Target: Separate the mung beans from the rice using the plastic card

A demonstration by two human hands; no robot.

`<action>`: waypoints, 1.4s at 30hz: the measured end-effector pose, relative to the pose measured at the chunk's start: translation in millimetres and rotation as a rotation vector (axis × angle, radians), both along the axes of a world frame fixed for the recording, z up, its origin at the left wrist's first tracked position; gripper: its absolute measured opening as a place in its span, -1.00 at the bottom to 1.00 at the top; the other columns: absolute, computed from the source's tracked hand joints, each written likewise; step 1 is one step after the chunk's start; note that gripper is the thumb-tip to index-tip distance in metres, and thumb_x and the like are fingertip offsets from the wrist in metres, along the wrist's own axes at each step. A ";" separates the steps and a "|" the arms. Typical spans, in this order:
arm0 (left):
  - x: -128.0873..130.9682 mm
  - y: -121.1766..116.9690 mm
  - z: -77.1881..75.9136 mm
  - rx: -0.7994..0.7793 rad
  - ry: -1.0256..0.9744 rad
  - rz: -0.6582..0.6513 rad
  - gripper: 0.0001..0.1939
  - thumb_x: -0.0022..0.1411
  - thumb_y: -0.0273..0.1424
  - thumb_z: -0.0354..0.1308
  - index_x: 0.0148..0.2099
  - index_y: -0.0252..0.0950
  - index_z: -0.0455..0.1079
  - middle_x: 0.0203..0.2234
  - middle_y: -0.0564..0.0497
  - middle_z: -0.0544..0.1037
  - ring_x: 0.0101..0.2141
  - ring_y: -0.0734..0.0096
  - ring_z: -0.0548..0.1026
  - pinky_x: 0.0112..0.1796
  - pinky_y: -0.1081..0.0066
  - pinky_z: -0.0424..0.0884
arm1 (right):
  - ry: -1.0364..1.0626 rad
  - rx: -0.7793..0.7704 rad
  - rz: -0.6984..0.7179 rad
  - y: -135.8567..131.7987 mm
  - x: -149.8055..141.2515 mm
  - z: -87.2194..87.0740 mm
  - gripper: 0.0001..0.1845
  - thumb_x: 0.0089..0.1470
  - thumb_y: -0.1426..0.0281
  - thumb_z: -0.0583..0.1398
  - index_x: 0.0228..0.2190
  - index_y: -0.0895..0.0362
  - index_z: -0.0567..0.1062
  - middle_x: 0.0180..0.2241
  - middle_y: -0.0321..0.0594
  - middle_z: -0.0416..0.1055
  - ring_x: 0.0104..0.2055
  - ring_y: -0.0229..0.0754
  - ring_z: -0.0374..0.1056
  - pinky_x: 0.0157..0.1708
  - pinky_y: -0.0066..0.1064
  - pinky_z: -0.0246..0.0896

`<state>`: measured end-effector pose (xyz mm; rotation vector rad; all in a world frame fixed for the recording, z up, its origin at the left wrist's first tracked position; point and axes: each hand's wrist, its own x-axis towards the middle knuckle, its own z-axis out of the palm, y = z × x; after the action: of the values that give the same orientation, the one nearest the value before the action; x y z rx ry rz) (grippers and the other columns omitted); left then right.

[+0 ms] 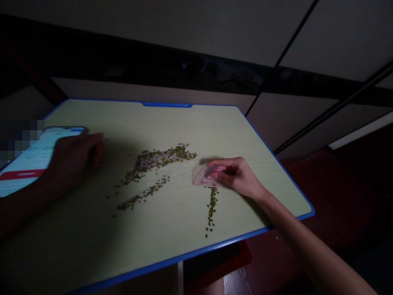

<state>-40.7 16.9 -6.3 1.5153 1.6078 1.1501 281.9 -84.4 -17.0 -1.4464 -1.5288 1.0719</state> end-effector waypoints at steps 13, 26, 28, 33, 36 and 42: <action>1.6 -2.9 2.9 0.011 0.019 -0.024 -0.65 0.08 -0.34 0.00 -0.71 -0.30 0.17 -0.87 0.16 0.20 -0.77 0.62 0.17 -0.65 0.52 0.09 | 0.045 0.035 -0.080 -37.9 -26.7 -0.9 -0.75 -0.16 0.41 0.29 -0.33 0.19 0.57 -0.58 -0.27 0.47 -0.60 -0.34 0.26 -0.62 -0.50 0.15; 2.2 -2.2 2.6 -0.017 0.011 -0.008 -0.68 0.06 -0.32 0.01 -0.69 -0.29 0.18 -0.87 0.16 0.19 -0.77 0.60 0.16 -0.65 0.51 0.08 | -0.011 0.084 -0.071 -44.6 -33.2 -1.4 -0.77 -0.15 0.41 0.28 -0.34 0.20 0.58 -0.51 -0.18 0.52 -0.54 -0.26 0.36 -0.54 -0.45 0.26; 1.7 -2.0 2.2 -0.012 0.000 -0.010 -0.68 0.06 -0.33 0.01 -0.68 -0.29 0.18 -0.87 0.17 0.19 -0.78 0.61 0.16 -0.66 0.51 0.07 | -0.011 0.078 -0.055 -44.3 -32.8 -0.2 -0.76 -0.14 0.41 0.28 -0.33 0.19 0.57 -0.51 -0.19 0.52 -0.53 -0.26 0.36 -0.54 -0.45 0.26; 0.2 0.2 0.0 0.003 0.007 -0.039 -0.69 0.07 -0.35 0.01 -0.68 -0.29 0.17 -0.86 0.18 0.19 -0.78 0.61 0.16 -0.67 0.50 0.07 | 0.022 0.036 0.083 -38.8 -30.3 5.2 -0.79 -0.10 0.45 0.26 -0.32 0.22 0.56 -0.42 -0.15 0.53 -0.46 -0.26 0.38 -0.48 -0.44 0.28; -1.9 -0.2 -2.7 0.052 0.061 -0.057 -0.69 0.09 -0.32 0.00 -0.66 -0.28 0.18 -0.85 0.18 0.20 -0.77 0.60 0.17 -0.64 0.49 0.10 | 0.029 0.015 0.157 -33.0 -27.9 5.1 -0.78 -0.08 0.47 0.24 -0.30 0.21 0.55 -0.40 -0.17 0.51 -0.42 -0.25 0.39 -0.41 -0.40 0.30; 2.6 -18.3 10.9 0.287 0.272 -0.175 -0.61 0.10 -0.30 -0.06 -0.73 -0.27 0.13 -0.86 0.16 0.16 -0.73 0.60 0.15 -0.58 0.51 0.10 | 0.085 0.005 0.257 -26.9 -26.4 6.7 -0.77 -0.07 0.48 0.25 -0.28 0.19 0.55 -0.42 -0.20 0.51 -0.42 -0.28 0.39 -0.40 -0.40 0.32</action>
<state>-38.1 -1.4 4.6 2.0297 1.4877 1.1516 255.5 -111.3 -10.2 -1.2070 -1.6858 1.2618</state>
